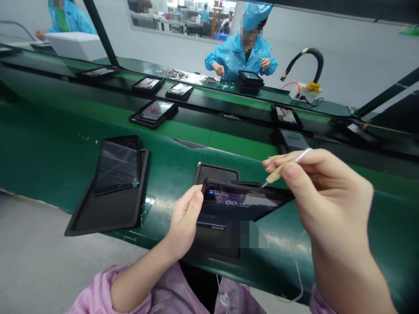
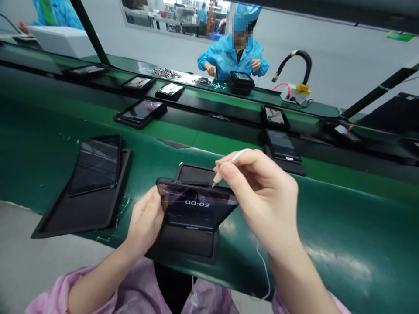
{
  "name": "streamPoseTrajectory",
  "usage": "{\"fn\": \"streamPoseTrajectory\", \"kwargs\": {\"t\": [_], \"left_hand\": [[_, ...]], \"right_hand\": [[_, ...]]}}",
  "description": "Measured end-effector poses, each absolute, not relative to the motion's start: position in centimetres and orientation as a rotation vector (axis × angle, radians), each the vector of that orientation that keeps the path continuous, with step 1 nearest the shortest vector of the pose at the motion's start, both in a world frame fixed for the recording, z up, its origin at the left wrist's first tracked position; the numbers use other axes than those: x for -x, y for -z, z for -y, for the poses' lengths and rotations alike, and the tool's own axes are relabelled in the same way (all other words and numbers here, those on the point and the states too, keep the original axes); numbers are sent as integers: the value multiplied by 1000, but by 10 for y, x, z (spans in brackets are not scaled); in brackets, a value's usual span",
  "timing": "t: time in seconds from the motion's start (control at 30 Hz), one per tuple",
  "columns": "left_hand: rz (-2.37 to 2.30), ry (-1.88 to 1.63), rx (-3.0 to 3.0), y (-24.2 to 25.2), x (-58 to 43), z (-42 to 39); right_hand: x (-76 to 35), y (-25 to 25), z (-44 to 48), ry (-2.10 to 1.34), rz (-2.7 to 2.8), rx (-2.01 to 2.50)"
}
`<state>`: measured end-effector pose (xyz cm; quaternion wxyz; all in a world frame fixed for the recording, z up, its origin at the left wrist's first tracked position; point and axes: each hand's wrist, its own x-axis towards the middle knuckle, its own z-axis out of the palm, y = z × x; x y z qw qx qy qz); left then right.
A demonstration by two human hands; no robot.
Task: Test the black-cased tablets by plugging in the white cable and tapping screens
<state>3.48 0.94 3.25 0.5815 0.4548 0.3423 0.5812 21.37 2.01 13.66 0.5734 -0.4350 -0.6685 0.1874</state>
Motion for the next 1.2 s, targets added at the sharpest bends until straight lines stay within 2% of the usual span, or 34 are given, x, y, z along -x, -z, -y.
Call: {"fn": "streamPoseTrajectory", "kwargs": {"t": [0.4, 0.7, 1.0, 1.2], "left_hand": [[-782, -1364, -1082, -27, -33, -7], [-822, -1398, -1012, -40, -42, -24], [-909, -1460, -802, -44, -67, -42], [-932, -1441, -809, -38, -61, -51]], "right_hand": [[-219, -129, -20, -246, 1805, 976], [-214, -121, -48, -346, 1695, 1043], [-220, -91, -72, -372, 1467, 1253], [-235, -79, -77, -644, 1366, 1277]]}}
